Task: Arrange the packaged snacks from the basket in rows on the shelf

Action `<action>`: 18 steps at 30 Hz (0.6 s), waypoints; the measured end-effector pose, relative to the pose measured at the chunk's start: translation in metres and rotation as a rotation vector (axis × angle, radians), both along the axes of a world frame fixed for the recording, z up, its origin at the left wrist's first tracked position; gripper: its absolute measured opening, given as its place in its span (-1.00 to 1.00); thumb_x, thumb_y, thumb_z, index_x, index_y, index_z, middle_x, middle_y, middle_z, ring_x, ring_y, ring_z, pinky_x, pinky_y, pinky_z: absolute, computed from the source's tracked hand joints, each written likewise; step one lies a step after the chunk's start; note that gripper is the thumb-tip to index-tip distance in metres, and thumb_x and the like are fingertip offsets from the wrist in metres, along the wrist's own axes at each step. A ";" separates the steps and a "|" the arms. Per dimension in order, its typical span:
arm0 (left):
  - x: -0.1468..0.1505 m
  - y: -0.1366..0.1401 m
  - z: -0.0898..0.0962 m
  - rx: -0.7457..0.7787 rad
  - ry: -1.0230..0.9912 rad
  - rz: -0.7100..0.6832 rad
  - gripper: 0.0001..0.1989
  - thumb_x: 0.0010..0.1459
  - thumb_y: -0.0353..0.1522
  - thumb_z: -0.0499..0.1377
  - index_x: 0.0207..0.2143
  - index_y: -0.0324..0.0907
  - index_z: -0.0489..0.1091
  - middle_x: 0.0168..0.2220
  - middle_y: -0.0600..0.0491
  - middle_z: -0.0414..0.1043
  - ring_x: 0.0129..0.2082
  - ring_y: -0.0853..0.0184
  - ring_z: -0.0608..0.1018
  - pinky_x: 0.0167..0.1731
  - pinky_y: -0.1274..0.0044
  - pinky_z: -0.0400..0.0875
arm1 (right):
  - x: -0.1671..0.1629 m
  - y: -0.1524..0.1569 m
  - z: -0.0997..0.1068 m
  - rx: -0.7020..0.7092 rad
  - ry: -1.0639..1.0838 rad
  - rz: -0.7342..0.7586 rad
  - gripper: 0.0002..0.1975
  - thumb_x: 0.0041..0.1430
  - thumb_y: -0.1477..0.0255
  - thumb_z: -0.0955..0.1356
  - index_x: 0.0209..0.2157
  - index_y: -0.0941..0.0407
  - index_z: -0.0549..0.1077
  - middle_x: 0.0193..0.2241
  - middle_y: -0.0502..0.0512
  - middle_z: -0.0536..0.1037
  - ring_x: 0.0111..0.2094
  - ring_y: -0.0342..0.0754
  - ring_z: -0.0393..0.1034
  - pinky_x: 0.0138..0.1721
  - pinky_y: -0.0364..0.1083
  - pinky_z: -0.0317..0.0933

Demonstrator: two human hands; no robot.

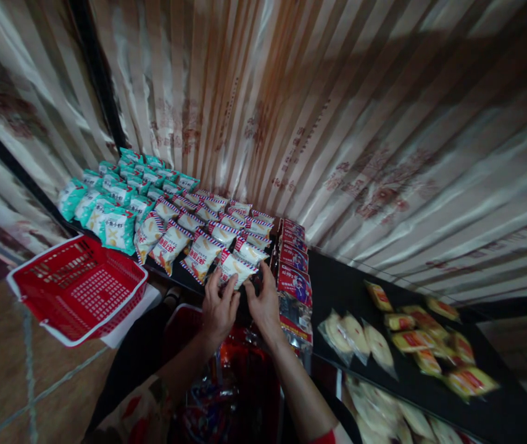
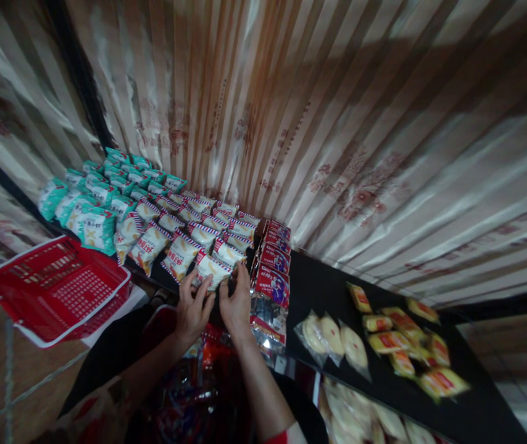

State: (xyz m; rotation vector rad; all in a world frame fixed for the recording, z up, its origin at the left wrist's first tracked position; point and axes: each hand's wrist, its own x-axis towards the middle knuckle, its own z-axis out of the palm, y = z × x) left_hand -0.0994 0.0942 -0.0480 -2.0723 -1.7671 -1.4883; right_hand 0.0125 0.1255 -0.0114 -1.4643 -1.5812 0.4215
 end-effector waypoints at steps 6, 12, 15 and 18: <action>0.002 0.005 0.000 -0.007 0.006 0.008 -0.59 0.22 -0.44 0.02 0.13 -0.13 0.23 0.14 -0.17 0.05 0.15 0.09 0.20 -0.02 0.31 0.34 | 0.003 -0.004 -0.007 -0.016 -0.072 0.006 -0.48 0.15 0.37 0.20 0.15 0.20 0.20 0.13 0.30 0.28 0.18 0.08 0.12 0.17 0.16 0.05; -0.004 -0.005 0.002 -0.045 0.006 -0.046 -0.49 0.19 -0.50 -0.04 0.20 -0.09 0.11 0.24 -0.16 -0.11 0.21 0.07 0.12 0.01 0.27 0.32 | -0.002 -0.027 0.004 0.031 -0.083 -0.003 -0.50 0.19 0.36 0.18 0.15 0.19 0.19 0.20 0.30 0.16 0.24 0.08 0.01 0.17 0.19 0.05; -0.008 -0.014 0.004 -0.070 -0.013 -0.055 -0.49 0.18 -0.51 -0.04 0.20 -0.15 0.10 0.23 -0.18 -0.10 0.22 0.09 0.09 0.06 0.26 0.26 | -0.010 -0.050 0.008 0.073 -0.068 0.030 -0.54 0.22 0.38 0.17 0.14 0.14 0.19 0.20 0.26 0.18 0.22 0.06 0.04 0.15 0.17 0.08; -0.014 -0.031 0.001 -0.116 -0.065 -0.049 -0.54 0.17 -0.52 -0.06 0.14 -0.23 0.18 0.16 -0.19 0.03 0.19 0.13 0.14 0.07 0.29 0.25 | -0.019 -0.078 0.003 0.093 -0.039 0.092 -0.58 0.24 0.39 0.16 0.12 0.12 0.23 0.14 0.24 0.27 0.17 0.03 0.14 0.14 0.14 0.12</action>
